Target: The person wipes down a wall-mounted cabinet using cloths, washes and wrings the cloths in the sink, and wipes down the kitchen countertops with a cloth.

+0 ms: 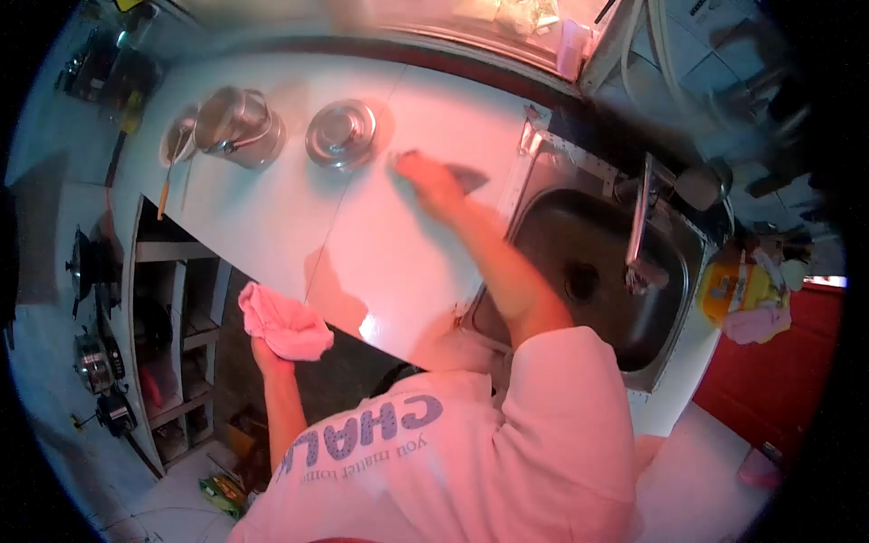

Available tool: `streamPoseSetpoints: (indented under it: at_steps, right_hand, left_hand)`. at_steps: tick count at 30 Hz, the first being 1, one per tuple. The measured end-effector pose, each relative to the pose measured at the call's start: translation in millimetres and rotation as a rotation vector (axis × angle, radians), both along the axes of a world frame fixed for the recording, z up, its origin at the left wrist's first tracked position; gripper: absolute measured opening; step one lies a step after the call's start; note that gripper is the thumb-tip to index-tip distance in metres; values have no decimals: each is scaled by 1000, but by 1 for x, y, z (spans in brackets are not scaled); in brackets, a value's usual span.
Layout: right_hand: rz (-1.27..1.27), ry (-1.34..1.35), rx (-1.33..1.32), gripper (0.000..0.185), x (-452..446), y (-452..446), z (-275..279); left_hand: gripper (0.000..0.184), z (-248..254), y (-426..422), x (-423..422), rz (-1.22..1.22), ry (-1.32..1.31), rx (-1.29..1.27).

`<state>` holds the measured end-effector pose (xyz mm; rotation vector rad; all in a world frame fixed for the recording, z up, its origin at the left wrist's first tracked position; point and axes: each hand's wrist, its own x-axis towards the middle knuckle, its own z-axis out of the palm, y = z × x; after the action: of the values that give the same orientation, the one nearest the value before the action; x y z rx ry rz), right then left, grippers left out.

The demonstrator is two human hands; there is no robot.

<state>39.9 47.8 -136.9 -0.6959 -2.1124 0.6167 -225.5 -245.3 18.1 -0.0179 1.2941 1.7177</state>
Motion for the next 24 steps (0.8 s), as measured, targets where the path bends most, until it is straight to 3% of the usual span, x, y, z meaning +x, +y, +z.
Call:
streamPoseSetpoints:
  at_steps: [2, 6, 9, 10, 11, 12, 13, 14, 15, 17, 19, 20, 21, 23, 24]
  right_hand:
    - [38, 171, -698, 30, -41, -88, 14]
    - [292, 53, 30, 29, -134, -234, -18]
    - [585, 392, -1400, 30, -186, -293, 3]
    - [454, 403, -820, 30, -180, -298, 0]
    - [240, 60, -899, 31, -152, -277, 93]
    - [380, 257, -1149, 31, -148, -262, 77]
    - [491, 449, -1410, 32, -144, -247, 61]
    - [448, 622, -1676, 41, -137, -232, 60]
    - [334, 409, -1617, 45, -111, -219, 102]
    - [242, 131, -1217, 47, -84, -190, 86]
    - [-56, 63, -658, 49, -67, -168, 45]
    - [-195, 32, -376, 51, -63, -164, 31]
    - [-176, -88, -254, 50, -65, -169, 36]
    - [-134, -320, -6, 50, -73, -186, 61]
    - [-12, -391, 80, 53, -71, -193, 59]
  left_hand:
    - [46, 1, -6, -17, -52, -24, 63]
    - [39, 26, -13, -23, -129, 40, 254]
    - [36, 25, -36, -50, -135, -22, 469]
    - [36, 30, -44, -54, -118, -277, 671]
    - [35, 34, -55, -60, -97, -545, 856]
    - [35, 41, -66, -62, -41, -485, 834]
    - [35, 55, -78, -65, 39, -202, 594]
    - [36, 60, -89, -70, 108, 63, 347]
    - [36, 44, -105, -88, 144, -214, 586]
    - [37, 4, -135, -120, 232, -754, 988]
    - [36, -6, -155, -122, 403, -1259, 1187]
    - [32, 19, -155, -98, 328, -628, 801]
    - [30, 44, -155, -74, 187, -95, 280]
    - [36, 11, -171, -82, 290, -812, 783]
    - [37, 7, -174, -85, 325, -997, 914]
